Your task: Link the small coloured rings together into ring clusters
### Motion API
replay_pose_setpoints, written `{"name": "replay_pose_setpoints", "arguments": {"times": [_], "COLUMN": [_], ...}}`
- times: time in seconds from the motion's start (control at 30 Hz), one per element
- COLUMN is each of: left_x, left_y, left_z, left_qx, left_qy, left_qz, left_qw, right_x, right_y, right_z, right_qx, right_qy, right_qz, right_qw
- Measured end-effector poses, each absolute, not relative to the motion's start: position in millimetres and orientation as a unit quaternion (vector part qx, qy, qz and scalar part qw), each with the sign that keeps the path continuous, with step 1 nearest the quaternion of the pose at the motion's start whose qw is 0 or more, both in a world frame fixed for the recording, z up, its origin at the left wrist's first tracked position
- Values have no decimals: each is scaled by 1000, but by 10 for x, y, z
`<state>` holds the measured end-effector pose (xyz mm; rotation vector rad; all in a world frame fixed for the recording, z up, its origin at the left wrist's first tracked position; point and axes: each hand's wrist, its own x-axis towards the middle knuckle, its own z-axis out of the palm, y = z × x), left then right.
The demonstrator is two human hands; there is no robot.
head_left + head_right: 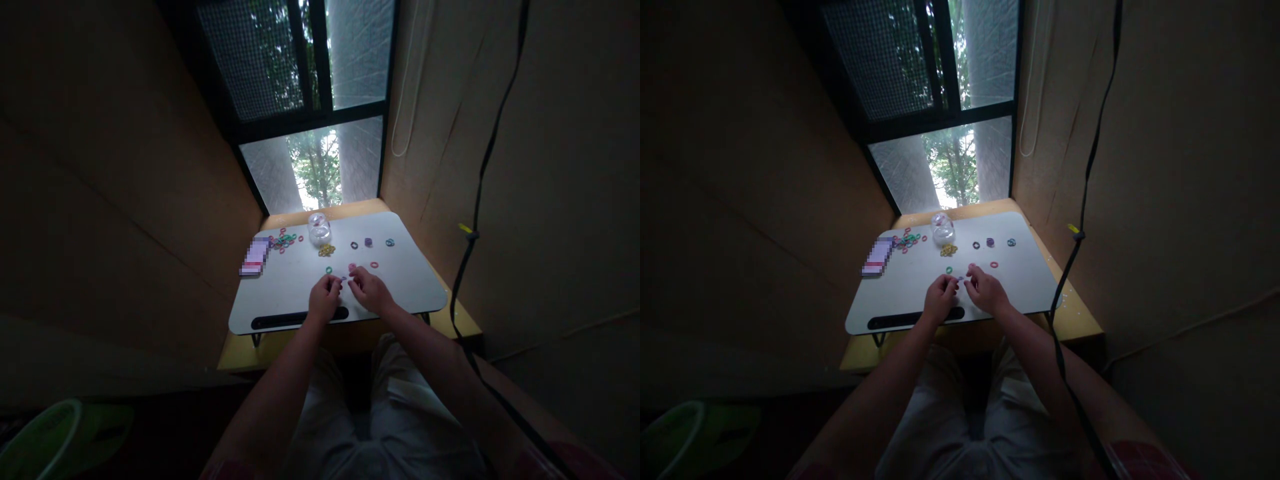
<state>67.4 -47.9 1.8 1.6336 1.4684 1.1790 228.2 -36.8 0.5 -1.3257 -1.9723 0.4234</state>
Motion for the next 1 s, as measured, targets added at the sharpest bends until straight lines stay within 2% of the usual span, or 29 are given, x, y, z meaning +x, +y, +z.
{"name": "replay_pose_setpoints", "arguments": {"times": [0.7, 1.0], "left_x": [683, 672], "left_y": [-521, -517], "left_z": [50, 23], "left_qx": [660, 681], "left_qy": [557, 563], "left_qz": [410, 389], "left_qw": [293, 262], "right_x": [2279, 2276], "right_y": [-357, -349], "right_z": [0, -15], "right_qx": [-510, -501], "right_qy": [-771, -749], "right_qz": [152, 164], "right_qw": [350, 401]}}
